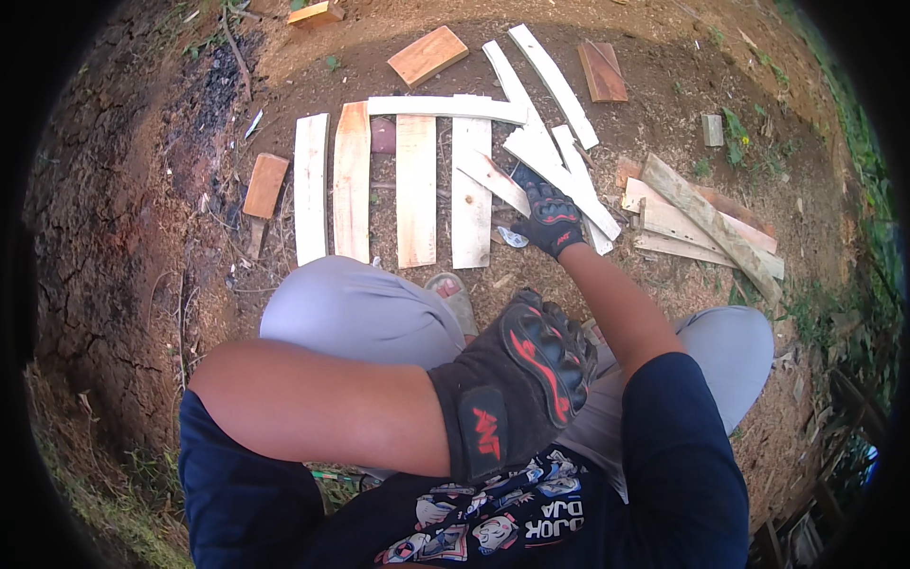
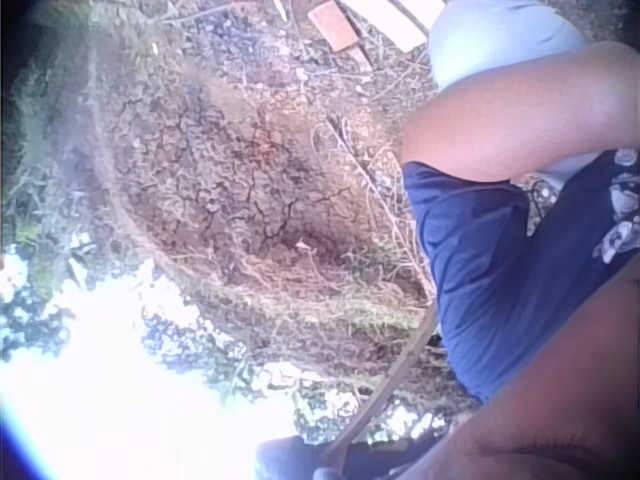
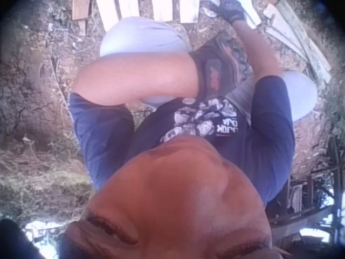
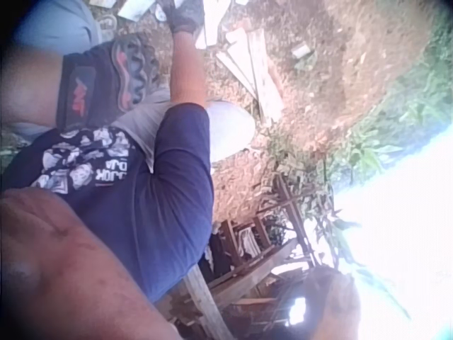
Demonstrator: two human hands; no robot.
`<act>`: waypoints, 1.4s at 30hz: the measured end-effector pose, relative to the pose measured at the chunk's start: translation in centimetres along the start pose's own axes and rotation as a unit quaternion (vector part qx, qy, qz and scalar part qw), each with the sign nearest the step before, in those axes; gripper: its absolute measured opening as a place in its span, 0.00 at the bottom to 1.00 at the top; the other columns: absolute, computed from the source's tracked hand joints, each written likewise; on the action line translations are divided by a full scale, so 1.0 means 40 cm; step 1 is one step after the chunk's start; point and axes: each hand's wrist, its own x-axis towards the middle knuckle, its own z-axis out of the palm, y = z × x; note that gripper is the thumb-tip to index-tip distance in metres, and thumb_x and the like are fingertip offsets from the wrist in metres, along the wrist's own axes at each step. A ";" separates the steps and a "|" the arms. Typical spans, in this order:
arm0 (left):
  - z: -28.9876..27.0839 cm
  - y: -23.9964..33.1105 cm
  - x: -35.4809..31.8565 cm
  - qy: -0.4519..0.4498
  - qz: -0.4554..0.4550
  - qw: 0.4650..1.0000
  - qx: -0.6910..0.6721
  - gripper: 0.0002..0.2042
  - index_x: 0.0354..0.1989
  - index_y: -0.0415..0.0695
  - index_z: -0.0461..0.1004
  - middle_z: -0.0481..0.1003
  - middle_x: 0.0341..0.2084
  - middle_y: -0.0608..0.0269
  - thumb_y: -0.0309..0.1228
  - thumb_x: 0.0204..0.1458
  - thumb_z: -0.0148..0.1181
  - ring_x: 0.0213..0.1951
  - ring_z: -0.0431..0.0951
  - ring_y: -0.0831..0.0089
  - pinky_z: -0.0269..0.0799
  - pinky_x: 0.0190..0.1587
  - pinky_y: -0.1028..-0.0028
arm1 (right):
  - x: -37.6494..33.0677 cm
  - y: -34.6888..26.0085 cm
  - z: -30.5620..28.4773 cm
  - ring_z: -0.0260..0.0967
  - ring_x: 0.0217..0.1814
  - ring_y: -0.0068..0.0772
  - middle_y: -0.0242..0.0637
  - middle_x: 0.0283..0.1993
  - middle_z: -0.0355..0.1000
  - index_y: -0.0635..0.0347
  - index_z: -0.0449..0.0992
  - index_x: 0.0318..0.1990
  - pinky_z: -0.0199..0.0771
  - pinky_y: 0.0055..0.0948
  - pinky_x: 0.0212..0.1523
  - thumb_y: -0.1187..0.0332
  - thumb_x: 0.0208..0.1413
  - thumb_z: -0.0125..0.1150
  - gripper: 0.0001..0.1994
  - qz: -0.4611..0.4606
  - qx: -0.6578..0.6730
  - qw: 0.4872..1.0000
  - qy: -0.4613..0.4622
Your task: The person sits on the ground and arranges several pieces of light-colored wood into a rectangular frame shape. They pick up and place the wood pieces by hand, organizing them on the dirt surface.
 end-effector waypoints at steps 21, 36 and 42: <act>0.000 -0.013 -0.004 -0.011 0.008 1.000 -0.010 0.22 0.58 0.47 0.82 0.81 0.54 0.57 0.41 0.55 0.64 0.57 0.79 0.55 0.71 0.59 0.45 | 0.021 -0.050 0.121 0.75 0.66 0.54 0.51 0.64 0.76 0.57 0.77 0.63 0.73 0.51 0.67 0.67 0.59 0.57 0.23 -0.011 0.024 0.981 0.192; 0.020 -0.041 -0.005 -0.017 -0.014 1.000 -0.001 0.21 0.57 0.47 0.82 0.81 0.53 0.56 0.40 0.56 0.63 0.56 0.79 0.55 0.71 0.59 0.45 | 0.030 -0.199 0.126 0.72 0.66 0.52 0.47 0.61 0.77 0.57 0.77 0.64 0.72 0.50 0.65 0.66 0.62 0.53 0.22 -0.119 0.028 0.976 0.180; 0.027 -0.051 0.002 -0.013 -0.014 1.000 0.006 0.21 0.57 0.46 0.82 0.81 0.53 0.56 0.40 0.56 0.63 0.56 0.79 0.55 0.71 0.59 0.45 | -0.002 -0.064 0.132 0.71 0.67 0.51 0.45 0.62 0.75 0.54 0.78 0.61 0.69 0.50 0.69 0.55 0.58 0.70 0.25 -0.066 0.024 0.991 0.116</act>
